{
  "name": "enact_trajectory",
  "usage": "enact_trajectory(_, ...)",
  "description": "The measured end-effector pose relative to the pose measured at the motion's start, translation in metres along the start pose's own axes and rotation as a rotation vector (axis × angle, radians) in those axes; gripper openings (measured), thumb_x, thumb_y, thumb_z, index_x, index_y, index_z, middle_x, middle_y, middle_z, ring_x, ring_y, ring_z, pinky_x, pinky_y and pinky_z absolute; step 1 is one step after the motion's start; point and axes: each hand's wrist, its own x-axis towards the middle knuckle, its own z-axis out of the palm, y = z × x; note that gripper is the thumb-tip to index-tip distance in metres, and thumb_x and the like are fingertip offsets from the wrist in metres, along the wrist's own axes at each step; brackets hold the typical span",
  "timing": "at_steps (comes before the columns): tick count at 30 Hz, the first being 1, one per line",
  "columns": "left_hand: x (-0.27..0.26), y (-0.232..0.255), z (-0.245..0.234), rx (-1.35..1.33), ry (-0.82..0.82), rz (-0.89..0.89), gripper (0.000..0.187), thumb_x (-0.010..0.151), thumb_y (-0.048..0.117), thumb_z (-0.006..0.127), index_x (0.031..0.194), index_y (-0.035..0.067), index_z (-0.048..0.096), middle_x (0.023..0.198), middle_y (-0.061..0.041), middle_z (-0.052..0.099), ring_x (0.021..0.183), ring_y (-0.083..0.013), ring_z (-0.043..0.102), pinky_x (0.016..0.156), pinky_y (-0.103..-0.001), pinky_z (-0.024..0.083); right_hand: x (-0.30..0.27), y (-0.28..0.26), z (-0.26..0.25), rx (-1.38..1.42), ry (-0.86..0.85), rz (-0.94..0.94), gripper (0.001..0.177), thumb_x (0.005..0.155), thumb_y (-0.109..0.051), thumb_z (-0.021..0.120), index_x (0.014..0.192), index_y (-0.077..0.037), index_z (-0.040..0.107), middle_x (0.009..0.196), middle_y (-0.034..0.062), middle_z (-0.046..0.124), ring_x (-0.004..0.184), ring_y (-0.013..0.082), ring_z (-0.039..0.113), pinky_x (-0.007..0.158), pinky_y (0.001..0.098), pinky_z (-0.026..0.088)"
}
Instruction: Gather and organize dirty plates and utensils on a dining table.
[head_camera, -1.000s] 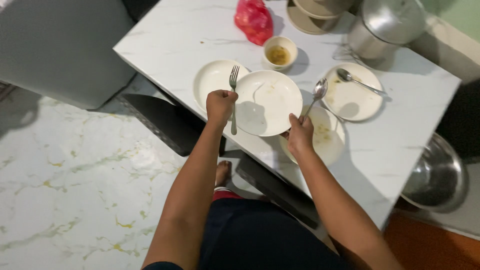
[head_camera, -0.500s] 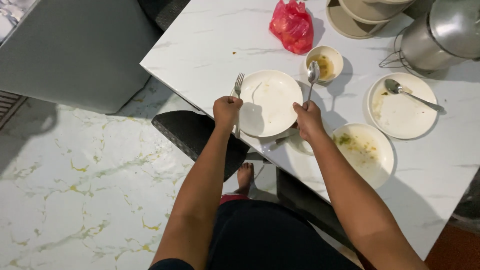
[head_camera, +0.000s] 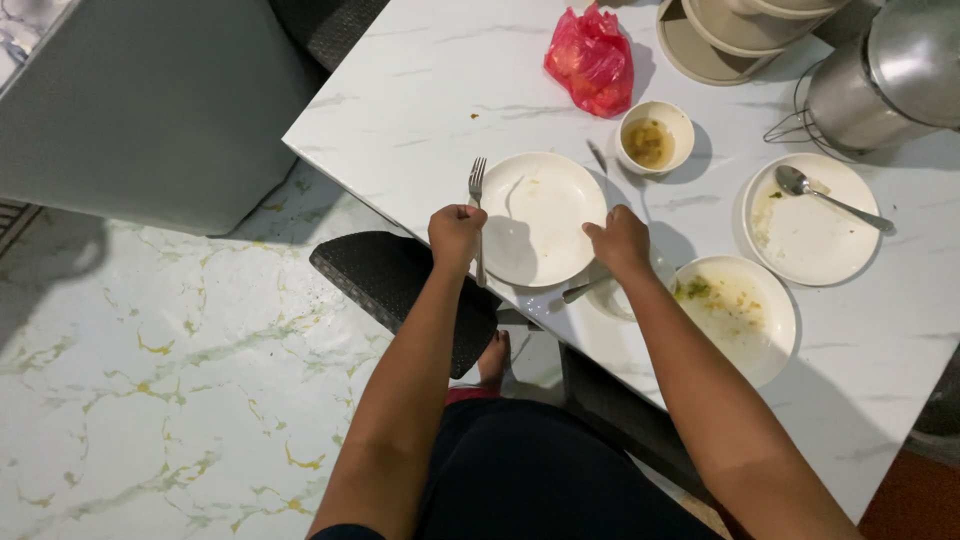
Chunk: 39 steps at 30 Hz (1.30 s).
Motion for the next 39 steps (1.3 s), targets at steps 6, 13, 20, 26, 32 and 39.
enact_trajectory(6, 0.000, -0.002, -0.001, 0.045, 0.009, 0.014, 0.016, 0.079, 0.015, 0.079, 0.084, 0.000, 0.074, 0.071, -0.006, 0.072, 0.060, -0.0137, 0.065, 0.059, -0.029, 0.053, 0.006, 0.007, 0.017, -0.208, 0.021, -0.106, 0.038, 0.089, -0.036, 0.077, 0.102, -0.003, 0.065, 0.102, 0.0170, 0.073, 0.099, 0.0428, 0.066, 0.088, 0.0503, 0.050)
enact_trajectory(13, -0.010, 0.009, 0.001, 0.148, -0.009, 0.033, 0.016, 0.077, 0.015, 0.079, 0.084, 0.002, 0.075, 0.071, -0.008, 0.073, 0.062, -0.0173, 0.069, 0.063, -0.031, 0.055, -0.005, -0.005, 0.015, -0.317, 0.023, -0.085, 0.036, 0.093, -0.037, 0.072, 0.107, -0.004, 0.064, 0.104, 0.0143, 0.072, 0.109, 0.0400, 0.061, 0.094, 0.0566, 0.044)
enact_trajectory(20, -0.025, 0.029, 0.003, 0.127, -0.007, 0.068, 0.015, 0.078, 0.016, 0.078, 0.084, 0.002, 0.075, 0.072, -0.007, 0.074, 0.064, -0.0161, 0.070, 0.064, -0.030, 0.054, -0.012, -0.007, 0.009, -0.329, 0.055, -0.102, 0.040, 0.094, -0.042, 0.070, 0.106, -0.004, 0.064, 0.103, 0.0133, 0.072, 0.111, 0.0405, 0.058, 0.092, 0.0574, 0.044)
enact_trajectory(26, -0.039, 0.042, 0.028, 0.017, -0.168, 0.063, 0.013, 0.082, 0.013, 0.077, 0.084, 0.000, 0.075, 0.072, -0.007, 0.073, 0.063, -0.0139, 0.065, 0.061, -0.030, 0.052, -0.048, -0.008, -0.021, 0.008, 0.206, -0.133, 0.038, 0.102, -0.038, 0.063, 0.095, -0.001, 0.063, 0.088, 0.0144, 0.071, 0.088, 0.0400, 0.062, 0.081, 0.0539, 0.047)
enact_trajectory(32, -0.079, 0.064, 0.071, -0.004, -0.480, 0.029, 0.013, 0.085, 0.011, 0.076, 0.087, -0.003, 0.075, 0.073, -0.008, 0.070, 0.061, -0.0147, 0.061, 0.058, -0.031, 0.050, -0.106, 0.042, -0.048, 0.357, 0.356, -0.250, 0.028, 0.108, -0.024, 0.050, 0.091, -0.004, 0.060, 0.078, 0.0158, 0.070, 0.073, 0.0380, 0.067, 0.067, 0.0470, 0.050)
enact_trajectory(39, -0.145, 0.068, 0.145, 0.044, -0.766, 0.036, 0.015, 0.084, 0.008, 0.074, 0.083, -0.007, 0.072, 0.071, -0.010, 0.071, 0.064, -0.0160, 0.070, 0.059, -0.029, 0.056, -0.181, 0.126, -0.075, 0.168, 0.493, -0.157, 0.021, 0.106, -0.022, 0.051, 0.105, -0.003, 0.060, 0.079, 0.0245, 0.066, 0.074, 0.0489, 0.063, 0.062, 0.0551, 0.048)
